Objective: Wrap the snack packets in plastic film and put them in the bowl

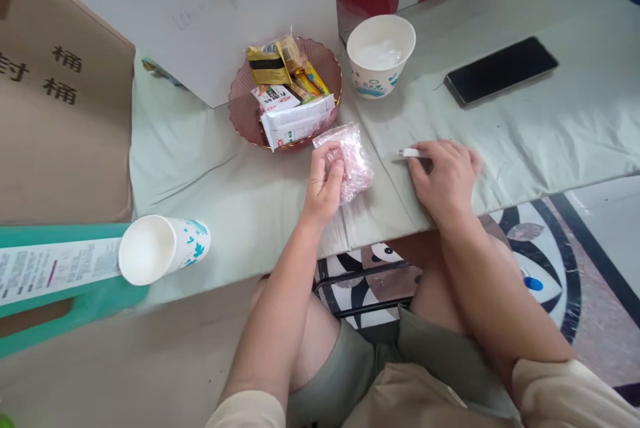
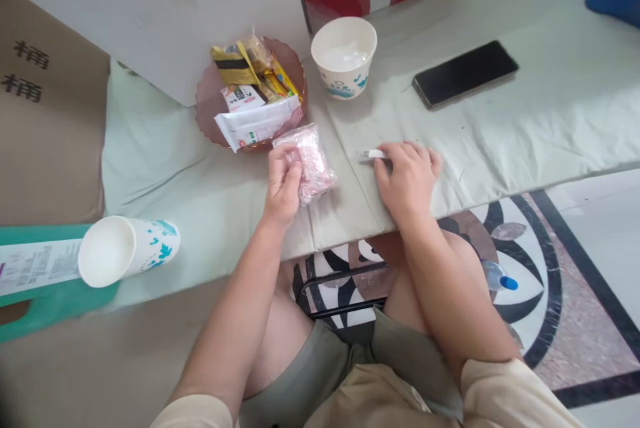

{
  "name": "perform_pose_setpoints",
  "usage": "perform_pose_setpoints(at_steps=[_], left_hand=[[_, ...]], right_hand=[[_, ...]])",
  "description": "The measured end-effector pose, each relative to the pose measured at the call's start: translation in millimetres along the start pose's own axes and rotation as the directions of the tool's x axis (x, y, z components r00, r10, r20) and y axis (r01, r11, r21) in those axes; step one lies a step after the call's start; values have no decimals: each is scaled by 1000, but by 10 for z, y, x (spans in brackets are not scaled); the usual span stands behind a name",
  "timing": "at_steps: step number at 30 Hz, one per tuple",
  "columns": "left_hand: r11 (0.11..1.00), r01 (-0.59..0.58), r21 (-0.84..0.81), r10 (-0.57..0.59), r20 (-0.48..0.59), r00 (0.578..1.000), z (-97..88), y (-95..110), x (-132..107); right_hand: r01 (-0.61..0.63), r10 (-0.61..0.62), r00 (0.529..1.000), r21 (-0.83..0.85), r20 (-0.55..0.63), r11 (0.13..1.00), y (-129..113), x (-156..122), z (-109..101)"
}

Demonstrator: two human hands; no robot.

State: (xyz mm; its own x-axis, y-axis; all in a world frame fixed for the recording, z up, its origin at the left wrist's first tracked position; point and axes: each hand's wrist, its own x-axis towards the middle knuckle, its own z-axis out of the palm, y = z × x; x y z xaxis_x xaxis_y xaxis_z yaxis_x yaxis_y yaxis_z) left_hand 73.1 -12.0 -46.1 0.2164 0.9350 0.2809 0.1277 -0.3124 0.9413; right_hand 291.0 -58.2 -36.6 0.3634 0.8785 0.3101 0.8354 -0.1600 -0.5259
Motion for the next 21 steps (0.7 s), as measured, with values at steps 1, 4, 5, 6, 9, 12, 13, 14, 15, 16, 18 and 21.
perform_pose_setpoints(at_steps=[1,4,5,6,9,12,13,14,15,16,18,21], left_hand=[[999,-28,32,28,11,1000,-2,0,1],[991,-79,110,77,16,997,12,1,-22],[988,-89,130,88,15,996,23,-5,-38],[986,-92,137,91,19,996,36,-14,-55],[989,-81,125,74,54,996,70,-43,-103],[984,-93,152,82,78,994,81,-25,-120],[981,-98,170,84,85,993,81,-3,-119],[978,-96,186,79,96,992,81,24,-115],[976,-89,200,68,109,992,82,55,-110],[974,-77,212,52,121,991,84,86,-105],[973,-56,224,27,133,991,91,139,-93],[973,-68,221,42,120,992,103,173,-80]], right_hand=[[-15,17,999,57,-32,998,-27,19,-36],[-38,87,990,383,-112,923,-157,40,-152],[-55,120,989,522,-92,851,-211,29,-181],[-92,149,988,651,-32,754,-266,10,-201],[-335,131,942,840,309,426,-413,-69,-215],[-559,18,817,784,576,269,-503,-128,-197],[-600,-21,780,757,626,257,-521,-138,-192],[-626,-58,750,735,659,259,-537,-144,-190],[-642,-93,724,717,683,272,-550,-146,-188],[-650,-121,703,702,701,292,-563,-144,-187],[-663,-149,664,669,733,336,-585,-136,-184],[-693,-105,620,606,777,390,-602,-117,-177]])
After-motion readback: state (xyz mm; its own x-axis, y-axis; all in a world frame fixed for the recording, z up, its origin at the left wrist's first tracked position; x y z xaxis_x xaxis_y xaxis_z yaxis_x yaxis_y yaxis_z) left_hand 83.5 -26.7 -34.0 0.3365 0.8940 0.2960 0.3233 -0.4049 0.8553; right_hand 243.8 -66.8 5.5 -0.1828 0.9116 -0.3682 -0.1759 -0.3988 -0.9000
